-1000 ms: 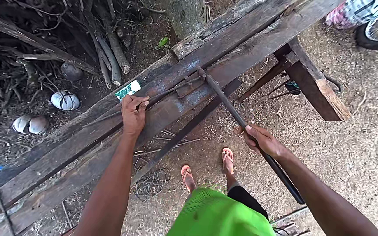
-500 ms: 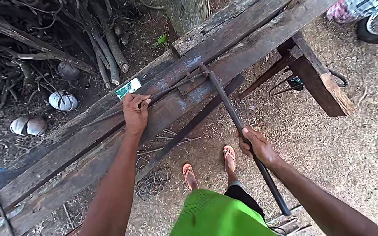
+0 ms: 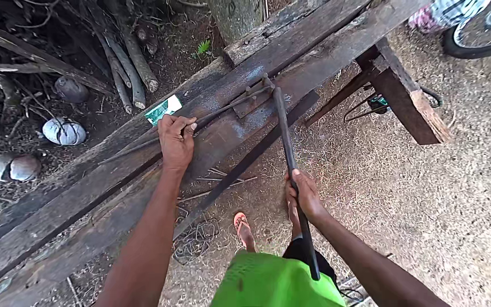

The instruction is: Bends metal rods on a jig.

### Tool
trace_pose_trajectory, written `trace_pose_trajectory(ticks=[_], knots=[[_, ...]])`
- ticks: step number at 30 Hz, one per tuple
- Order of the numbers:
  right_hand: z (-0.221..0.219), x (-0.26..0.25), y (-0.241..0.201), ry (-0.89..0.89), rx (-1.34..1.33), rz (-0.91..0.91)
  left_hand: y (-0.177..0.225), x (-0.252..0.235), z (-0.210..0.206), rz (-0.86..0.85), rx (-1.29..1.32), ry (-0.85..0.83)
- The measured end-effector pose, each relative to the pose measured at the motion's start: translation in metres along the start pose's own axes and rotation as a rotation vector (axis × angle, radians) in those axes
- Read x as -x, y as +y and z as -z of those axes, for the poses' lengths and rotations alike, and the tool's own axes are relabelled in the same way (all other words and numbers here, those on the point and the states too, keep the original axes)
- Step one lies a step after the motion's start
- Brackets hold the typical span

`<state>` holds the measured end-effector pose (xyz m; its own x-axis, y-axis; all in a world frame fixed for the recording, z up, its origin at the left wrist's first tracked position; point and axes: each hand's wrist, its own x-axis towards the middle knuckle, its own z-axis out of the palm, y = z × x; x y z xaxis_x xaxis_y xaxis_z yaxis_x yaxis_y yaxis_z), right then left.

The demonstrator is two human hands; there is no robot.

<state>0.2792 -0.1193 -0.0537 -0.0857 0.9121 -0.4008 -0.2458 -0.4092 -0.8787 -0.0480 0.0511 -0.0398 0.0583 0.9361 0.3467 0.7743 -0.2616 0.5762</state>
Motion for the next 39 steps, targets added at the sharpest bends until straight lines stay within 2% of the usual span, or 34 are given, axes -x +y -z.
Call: trace_pose_trajectory(ticks=[6, 9, 14, 18, 21, 28, 32, 39], knots=[[0.03, 0.001, -0.001, -0.063, 0.052, -0.024, 0.003, -0.001, 0.002, -0.007, -0.001, -0.01], [0.067, 0.041, 0.0, -0.055, 0.188, -0.077, 0.001, -0.002, 0.003, -0.022, 0.006, -0.003], [0.143, 0.13, 0.013, 0.066, 0.413, -0.134, 0.003, -0.002, 0.003, 0.005, -0.002, -0.024], [0.15, 0.165, 0.015, 0.182, 0.464, -0.161, 0.002, -0.003, 0.003, 0.005, -0.009, -0.023], [0.129, 0.148, 0.001, 0.154, 0.542, -0.15, 0.002, -0.001, 0.003, 0.008, -0.014, -0.027], [0.082, 0.047, -0.043, -0.022, 0.549, -0.02, 0.002, -0.001, 0.004, 0.014, -0.014, -0.011], [0.082, 0.016, -0.06, -0.072, 0.595, -0.036, 0.003, -0.002, 0.003, 0.018, -0.001, 0.002], [0.097, -0.007, -0.072, -0.131, 0.65, -0.019, 0.003, -0.001, 0.003, 0.024, 0.005, 0.003]])
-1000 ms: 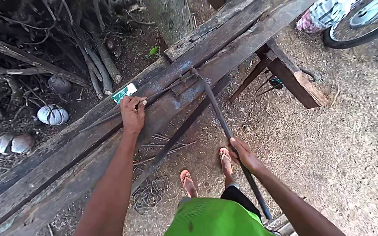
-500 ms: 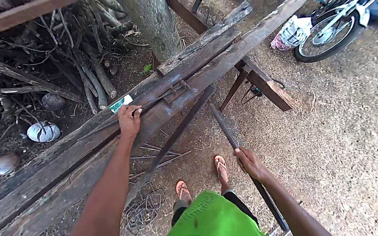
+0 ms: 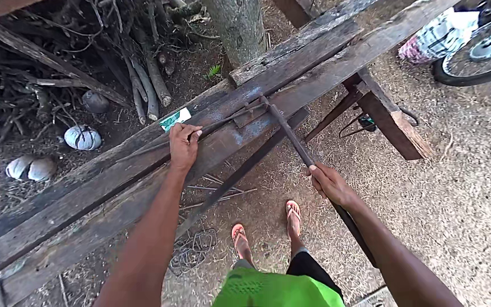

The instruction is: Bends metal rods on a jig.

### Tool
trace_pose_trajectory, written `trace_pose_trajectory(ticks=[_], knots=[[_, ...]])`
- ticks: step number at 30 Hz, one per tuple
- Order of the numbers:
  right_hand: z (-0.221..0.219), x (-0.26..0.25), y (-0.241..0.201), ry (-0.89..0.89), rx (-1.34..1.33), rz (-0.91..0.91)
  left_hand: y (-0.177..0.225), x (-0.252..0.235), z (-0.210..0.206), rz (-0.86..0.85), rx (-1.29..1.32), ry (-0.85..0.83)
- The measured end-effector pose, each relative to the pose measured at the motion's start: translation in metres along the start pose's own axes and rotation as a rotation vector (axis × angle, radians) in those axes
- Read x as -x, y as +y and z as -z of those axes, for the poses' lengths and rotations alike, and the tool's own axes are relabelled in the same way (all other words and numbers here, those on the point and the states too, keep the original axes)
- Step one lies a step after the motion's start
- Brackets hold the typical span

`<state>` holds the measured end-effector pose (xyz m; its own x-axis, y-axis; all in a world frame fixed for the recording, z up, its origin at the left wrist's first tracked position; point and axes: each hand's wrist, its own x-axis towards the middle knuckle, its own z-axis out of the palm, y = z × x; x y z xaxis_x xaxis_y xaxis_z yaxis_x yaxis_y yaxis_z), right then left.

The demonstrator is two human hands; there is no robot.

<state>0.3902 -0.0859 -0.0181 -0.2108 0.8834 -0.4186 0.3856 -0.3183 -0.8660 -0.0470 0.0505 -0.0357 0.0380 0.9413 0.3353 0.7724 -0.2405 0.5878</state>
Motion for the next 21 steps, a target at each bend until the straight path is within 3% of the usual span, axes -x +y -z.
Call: trace_pose_trajectory(ticks=[6, 13, 21], knots=[[-0.018, -0.011, 0.009, 0.0, -0.162, 0.013, -0.001, 0.0, 0.001, -0.012, 0.013, -0.002], [-0.095, -0.017, 0.013, 0.124, -0.403, -0.001, -0.003, 0.002, -0.001, -0.016, 0.026, 0.019], [-0.116, -0.02, 0.005, 0.194, -0.42, -0.016, -0.003, 0.0, -0.005, -0.003, 0.022, 0.035]])
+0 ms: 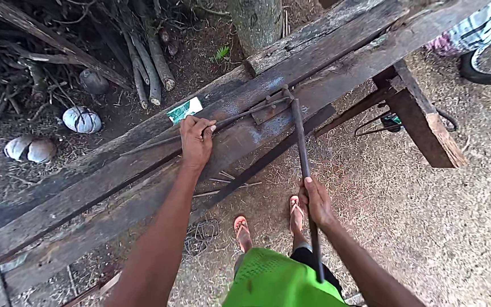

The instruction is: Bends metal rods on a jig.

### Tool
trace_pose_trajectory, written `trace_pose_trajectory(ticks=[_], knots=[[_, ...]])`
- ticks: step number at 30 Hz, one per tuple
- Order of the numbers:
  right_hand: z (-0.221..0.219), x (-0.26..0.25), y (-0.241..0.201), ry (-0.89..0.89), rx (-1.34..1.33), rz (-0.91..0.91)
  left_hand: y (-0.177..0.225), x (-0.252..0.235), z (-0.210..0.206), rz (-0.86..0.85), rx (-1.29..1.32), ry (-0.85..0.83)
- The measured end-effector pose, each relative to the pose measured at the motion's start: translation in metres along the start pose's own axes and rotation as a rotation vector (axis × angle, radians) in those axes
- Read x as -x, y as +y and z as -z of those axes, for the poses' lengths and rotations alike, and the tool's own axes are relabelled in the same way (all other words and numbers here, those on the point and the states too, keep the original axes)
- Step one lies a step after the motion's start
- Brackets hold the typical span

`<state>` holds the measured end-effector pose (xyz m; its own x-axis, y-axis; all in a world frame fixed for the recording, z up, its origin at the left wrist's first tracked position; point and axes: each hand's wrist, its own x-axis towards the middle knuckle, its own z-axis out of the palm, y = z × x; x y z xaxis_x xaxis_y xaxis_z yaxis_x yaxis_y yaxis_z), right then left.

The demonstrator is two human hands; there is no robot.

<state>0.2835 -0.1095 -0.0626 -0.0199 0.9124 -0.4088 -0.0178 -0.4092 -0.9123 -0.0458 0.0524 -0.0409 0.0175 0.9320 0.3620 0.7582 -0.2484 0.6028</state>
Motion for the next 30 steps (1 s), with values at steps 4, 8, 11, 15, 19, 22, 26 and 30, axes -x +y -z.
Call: trace_pose_trajectory(ticks=[4, 8, 11, 15, 19, 22, 26, 30], knots=[[-0.028, 0.0, 0.009, 0.053, -0.014, 0.008, -0.004, 0.002, 0.002, -0.023, -0.024, -0.039], [-0.018, 0.004, 0.002, 0.043, -0.014, 0.053, 0.001, -0.002, 0.003, -0.051, -0.042, -0.033], [-0.017, 0.009, -0.003, 0.024, -0.059, 0.042, 0.005, -0.001, 0.005, -0.021, -0.048, -0.047], [-0.019, 0.01, -0.005, 0.016, -0.134, 0.046, 0.007, -0.003, 0.004, 0.007, -0.041, -0.041], [-0.058, 0.004, -0.006, 0.095, -0.139, 0.028, 0.0, -0.007, 0.002, -0.014, -0.054, -0.046], [-0.06, 0.006, 0.0, 0.106, -0.167, 0.06, 0.003, -0.004, 0.002, -0.022, -0.051, -0.067], [-0.033, 0.024, -0.013, 0.022, -0.185, -0.008, 0.004, -0.002, 0.004, -0.039, -0.055, -0.06], [0.043, 0.065, -0.004, 0.013, 0.033, -0.033, 0.005, -0.001, 0.005, -0.037, -0.057, -0.079]])
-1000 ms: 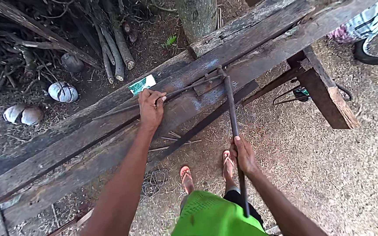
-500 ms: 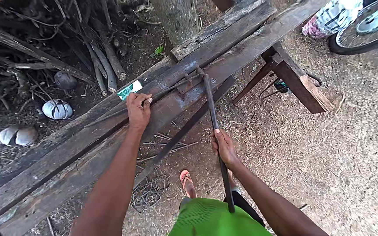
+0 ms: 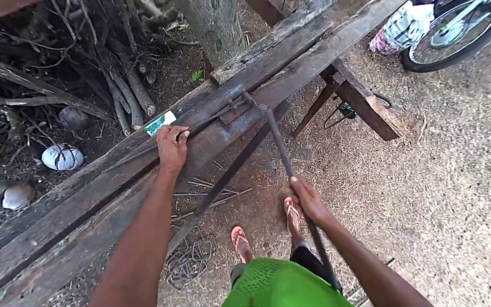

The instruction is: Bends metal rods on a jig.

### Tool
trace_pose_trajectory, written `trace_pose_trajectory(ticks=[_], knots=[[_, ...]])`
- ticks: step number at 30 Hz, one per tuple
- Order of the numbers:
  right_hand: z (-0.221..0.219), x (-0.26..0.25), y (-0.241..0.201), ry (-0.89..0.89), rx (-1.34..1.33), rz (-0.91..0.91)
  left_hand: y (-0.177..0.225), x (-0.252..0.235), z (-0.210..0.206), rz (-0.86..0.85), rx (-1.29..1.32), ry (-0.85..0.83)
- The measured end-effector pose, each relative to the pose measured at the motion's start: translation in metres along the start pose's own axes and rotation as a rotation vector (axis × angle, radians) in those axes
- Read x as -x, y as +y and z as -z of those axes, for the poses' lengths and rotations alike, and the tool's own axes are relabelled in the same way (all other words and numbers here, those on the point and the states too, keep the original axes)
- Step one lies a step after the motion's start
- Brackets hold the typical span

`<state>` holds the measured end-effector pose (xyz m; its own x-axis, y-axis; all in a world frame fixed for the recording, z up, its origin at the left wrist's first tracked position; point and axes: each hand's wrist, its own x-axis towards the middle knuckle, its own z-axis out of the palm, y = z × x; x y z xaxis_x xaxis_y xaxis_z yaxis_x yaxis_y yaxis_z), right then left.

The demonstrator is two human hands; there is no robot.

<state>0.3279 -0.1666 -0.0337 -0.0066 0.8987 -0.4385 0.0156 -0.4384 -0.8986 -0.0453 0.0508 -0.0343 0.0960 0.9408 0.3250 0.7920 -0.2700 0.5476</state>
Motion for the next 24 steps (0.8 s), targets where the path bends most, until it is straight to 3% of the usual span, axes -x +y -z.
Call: trace_pose_trajectory(ticks=[5, 9, 13, 15, 18, 21, 24], knots=[[0.11, 0.054, 0.016, 0.252, 0.27, 0.024, 0.001, -0.002, -0.001, -0.026, -0.057, -0.018], [0.161, 0.104, 0.035, 0.455, 0.156, 0.019, 0.008, 0.0, 0.003, -0.024, -0.075, -0.032], [0.211, 0.119, 0.053, 0.538, 0.019, 0.063, 0.035, -0.011, 0.022, -0.062, -0.216, -0.02], [0.236, 0.11, 0.048, 0.551, 0.049, 0.096, 0.072, -0.022, 0.048, -0.093, -0.33, 0.03], [0.257, 0.087, 0.016, 0.51, 0.116, 0.149, 0.15, -0.032, 0.089, -0.04, -0.346, 0.235], [0.249, 0.054, -0.046, 0.388, 0.202, 0.298, 0.223, -0.029, 0.096, 0.144, -0.08, 0.46], [0.224, 0.014, -0.1, 0.231, 0.327, 0.421, 0.276, -0.013, 0.062, 0.313, 0.216, 0.387]])
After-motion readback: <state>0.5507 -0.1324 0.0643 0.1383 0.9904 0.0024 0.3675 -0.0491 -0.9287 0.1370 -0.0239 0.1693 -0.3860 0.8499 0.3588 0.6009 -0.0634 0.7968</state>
